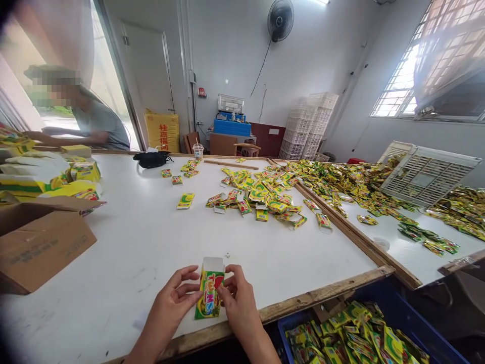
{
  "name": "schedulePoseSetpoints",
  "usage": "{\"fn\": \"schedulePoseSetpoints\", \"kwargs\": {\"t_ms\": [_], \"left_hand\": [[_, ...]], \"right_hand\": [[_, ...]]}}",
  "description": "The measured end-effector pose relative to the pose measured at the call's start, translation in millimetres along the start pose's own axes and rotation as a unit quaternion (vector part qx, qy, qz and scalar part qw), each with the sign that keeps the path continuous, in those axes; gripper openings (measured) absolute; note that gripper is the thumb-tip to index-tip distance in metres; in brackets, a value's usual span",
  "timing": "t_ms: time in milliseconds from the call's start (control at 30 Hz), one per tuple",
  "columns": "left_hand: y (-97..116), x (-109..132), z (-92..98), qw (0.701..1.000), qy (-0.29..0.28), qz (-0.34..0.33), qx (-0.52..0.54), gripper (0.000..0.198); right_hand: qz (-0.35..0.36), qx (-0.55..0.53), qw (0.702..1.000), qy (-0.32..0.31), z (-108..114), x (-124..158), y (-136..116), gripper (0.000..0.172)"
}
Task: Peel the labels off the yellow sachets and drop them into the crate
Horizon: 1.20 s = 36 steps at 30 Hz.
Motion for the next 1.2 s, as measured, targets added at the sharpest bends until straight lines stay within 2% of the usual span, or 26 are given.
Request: {"fn": "schedulePoseSetpoints", "kwargs": {"t_ms": [133, 300, 433, 600, 733, 900, 1033, 1067, 1133, 1200], "left_hand": [[6.9, 12.9, -3.4, 0.998, -0.036, -0.042, 0.001, 0.046], [8.0, 21.4, -7.7, 0.994, -0.088, -0.055, -0.044, 0.04], [12.3, 26.0, -3.3, 0.994, -0.057, -0.067, -0.058, 0.029], [14.0, 23.8, -3.8, 0.991, -0.078, -0.048, -0.098, 0.033], [20.8, 23.2, -5.4, 0.988, -0.073, -0.057, -0.127, 0.027], [21.6, 29.4, -10.0, 0.993, -0.041, -0.055, -0.099, 0.025], [13.3, 32.0, -9.5, 1.0, -0.02, -0.001, -0.009, 0.024], [11.1, 31.5, -8.1, 1.0, -0.015, 0.013, 0.017, 0.027], [9.1, 28.9, -6.4, 0.999, -0.022, 0.017, 0.03, 0.036], [11.6, 25.4, -5.3, 0.999, -0.031, -0.02, -0.021, 0.039]], "right_hand": [[0.039, 0.009, 0.999, 0.015, 2.4, 8.1, -12.9, 0.027], [0.061, 0.027, 0.998, 0.015, 6.0, 13.7, -17.8, 0.033], [0.077, 0.038, 0.996, 0.011, 6.9, 15.0, -18.8, 0.033], [0.099, 0.086, 0.991, 0.023, 11.4, 17.5, -23.0, 0.035], [0.114, 0.095, 0.989, -0.023, 12.7, 16.4, -36.6, 0.028], [0.085, 0.037, 0.994, -0.052, 20.3, 7.2, -46.1, 0.013], [0.018, -0.078, 0.997, -0.001, 24.5, 1.1, -33.5, 0.009], [0.011, -0.093, 0.996, 0.005, 24.3, 0.0, -32.2, 0.018], [0.028, -0.08, 0.996, -0.008, 23.1, -2.5, -36.5, 0.025], [0.072, -0.023, 0.997, -0.027, 23.3, -5.0, -47.8, 0.017]]}}
Point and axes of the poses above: each hand's wrist, its own x-axis away from the middle knuckle, its own z-axis out of the back of the hand, y = z × x, the point moved 7 cm from there along -x, towards the middle knuckle, and after that the axes turned 13 degrees about z, right-handed, at the moved point
